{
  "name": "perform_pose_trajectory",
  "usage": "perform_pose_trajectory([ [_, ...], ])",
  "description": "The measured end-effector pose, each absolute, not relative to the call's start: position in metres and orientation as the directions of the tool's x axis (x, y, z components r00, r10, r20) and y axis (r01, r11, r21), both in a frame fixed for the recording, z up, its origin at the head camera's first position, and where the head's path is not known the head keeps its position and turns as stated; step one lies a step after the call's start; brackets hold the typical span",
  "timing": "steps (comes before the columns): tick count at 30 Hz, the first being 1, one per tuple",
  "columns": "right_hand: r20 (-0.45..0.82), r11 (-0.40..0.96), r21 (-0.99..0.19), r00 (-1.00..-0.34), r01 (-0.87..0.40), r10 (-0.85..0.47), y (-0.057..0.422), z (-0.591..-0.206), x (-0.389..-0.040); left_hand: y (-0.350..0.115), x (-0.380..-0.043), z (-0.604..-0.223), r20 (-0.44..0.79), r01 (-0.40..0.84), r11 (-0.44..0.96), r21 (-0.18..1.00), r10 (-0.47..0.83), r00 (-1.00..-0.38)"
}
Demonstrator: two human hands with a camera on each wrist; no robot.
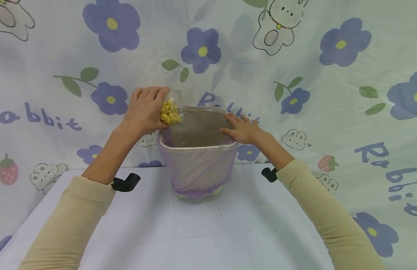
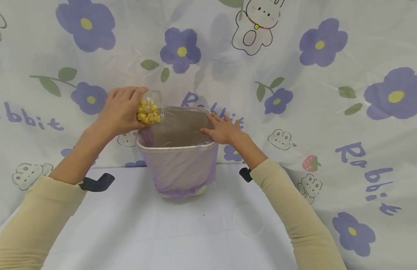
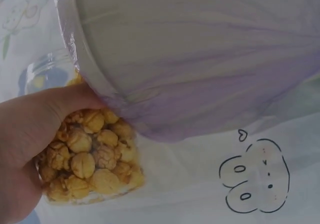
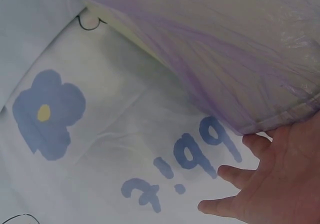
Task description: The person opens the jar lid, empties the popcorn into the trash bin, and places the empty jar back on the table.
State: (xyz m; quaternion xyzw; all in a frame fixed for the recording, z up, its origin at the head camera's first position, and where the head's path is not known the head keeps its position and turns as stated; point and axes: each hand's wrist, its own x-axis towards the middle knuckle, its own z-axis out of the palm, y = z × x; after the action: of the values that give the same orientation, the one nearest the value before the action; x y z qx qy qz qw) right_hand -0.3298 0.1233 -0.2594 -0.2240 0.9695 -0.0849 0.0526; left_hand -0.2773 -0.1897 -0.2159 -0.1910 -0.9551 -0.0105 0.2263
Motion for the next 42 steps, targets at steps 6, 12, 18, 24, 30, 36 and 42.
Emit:
perform_pose_trajectory([
  [6, -0.063, 0.887, -0.191, -0.896, -0.421, -0.439, 0.123, -0.258, -0.328, -0.187, -0.277, -0.215, 0.430, 0.398, 0.910, -0.118, 0.408, -0.805],
  [12, -0.065, 0.888, -0.191, -0.897, -0.418, -0.436, 0.123, -0.257, -0.326, -0.182, -0.276, -0.216, 0.438, 0.424, 0.884, -0.196, 0.466, -0.769],
  [18, -0.063, 0.891, -0.184, -0.900, -0.415, -0.432, 0.123, -0.258, -0.328, -0.175, -0.276, -0.218, 0.428, 0.432, 0.860, -0.273, 0.511, -0.746],
  [24, -0.067, 0.889, -0.186, -0.897, -0.418, -0.436, 0.123, -0.257, -0.328, -0.173, -0.276, -0.219, 0.435, 0.431, 0.841, -0.326, 0.538, -0.722],
  [30, -0.075, 0.894, -0.177, -0.900, -0.412, -0.430, 0.123, -0.256, -0.327, -0.171, -0.277, -0.219, 0.443, 0.444, 0.827, -0.344, 0.560, -0.700],
  [36, -0.081, 0.897, -0.176, -0.902, -0.405, -0.423, 0.122, -0.255, -0.328, -0.170, -0.277, -0.220, 0.437, 0.439, 0.818, -0.372, 0.571, -0.695],
  [42, -0.085, 0.898, -0.178, -0.902, -0.404, -0.423, 0.122, -0.255, -0.327, -0.166, -0.275, -0.221, 0.429, 0.432, 0.809, -0.398, 0.581, -0.692],
])
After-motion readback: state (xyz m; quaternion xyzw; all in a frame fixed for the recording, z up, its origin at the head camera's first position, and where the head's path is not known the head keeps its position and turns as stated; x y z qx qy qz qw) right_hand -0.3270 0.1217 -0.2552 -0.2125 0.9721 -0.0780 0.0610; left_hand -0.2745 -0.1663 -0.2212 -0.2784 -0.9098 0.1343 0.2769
